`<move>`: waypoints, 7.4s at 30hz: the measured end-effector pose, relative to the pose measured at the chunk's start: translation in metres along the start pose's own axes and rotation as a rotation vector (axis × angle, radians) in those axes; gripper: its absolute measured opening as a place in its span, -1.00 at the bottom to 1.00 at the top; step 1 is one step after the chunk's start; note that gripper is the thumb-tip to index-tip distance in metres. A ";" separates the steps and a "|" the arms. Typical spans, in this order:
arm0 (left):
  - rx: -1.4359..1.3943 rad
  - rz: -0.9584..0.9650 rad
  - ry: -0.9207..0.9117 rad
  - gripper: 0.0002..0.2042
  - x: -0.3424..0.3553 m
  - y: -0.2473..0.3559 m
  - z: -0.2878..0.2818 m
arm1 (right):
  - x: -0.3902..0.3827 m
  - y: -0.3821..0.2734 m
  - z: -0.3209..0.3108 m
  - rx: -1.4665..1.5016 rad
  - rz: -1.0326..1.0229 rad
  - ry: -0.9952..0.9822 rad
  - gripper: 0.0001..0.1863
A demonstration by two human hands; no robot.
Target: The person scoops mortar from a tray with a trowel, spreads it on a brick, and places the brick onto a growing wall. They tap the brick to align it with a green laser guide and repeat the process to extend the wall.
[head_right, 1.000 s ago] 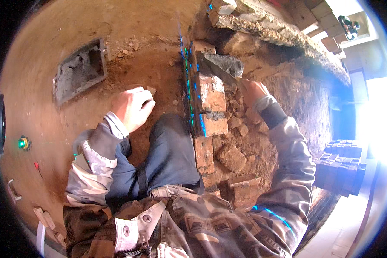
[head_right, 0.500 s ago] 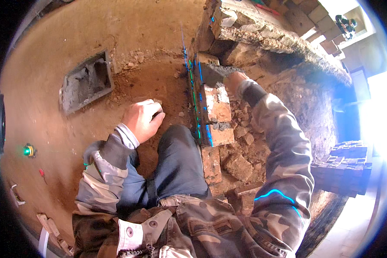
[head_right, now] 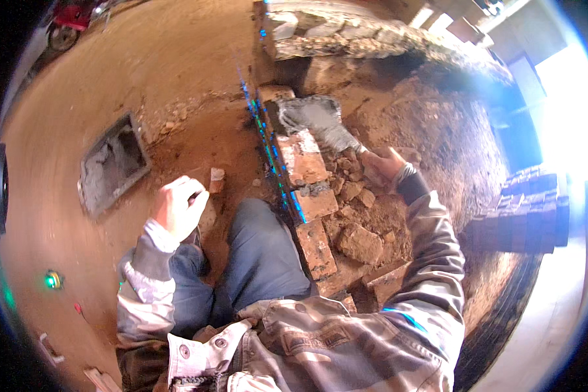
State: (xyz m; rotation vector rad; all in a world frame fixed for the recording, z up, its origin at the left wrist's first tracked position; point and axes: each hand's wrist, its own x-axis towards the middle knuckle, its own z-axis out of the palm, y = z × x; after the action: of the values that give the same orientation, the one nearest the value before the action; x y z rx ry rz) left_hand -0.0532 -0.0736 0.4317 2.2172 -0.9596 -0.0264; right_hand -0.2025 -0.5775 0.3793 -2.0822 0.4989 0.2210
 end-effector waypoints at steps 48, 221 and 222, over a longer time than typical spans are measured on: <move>-0.055 0.209 -0.318 -0.92 -0.007 0.096 0.042 | -0.005 0.155 0.061 0.036 -0.063 0.649 -0.71; -0.969 -0.619 -0.110 -0.05 0.280 -0.137 0.318 | -0.148 0.034 0.220 0.635 0.126 0.763 -0.74; -1.009 -0.617 -0.127 0.01 0.278 -0.121 0.325 | -0.153 0.035 0.212 0.596 0.144 0.779 -0.74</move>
State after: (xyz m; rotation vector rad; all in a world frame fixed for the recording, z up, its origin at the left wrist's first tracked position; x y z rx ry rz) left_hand 0.1328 -0.3909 0.1823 1.4593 -0.1680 -0.7627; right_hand -0.3466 -0.3749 0.2924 -1.4805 1.0328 -0.6176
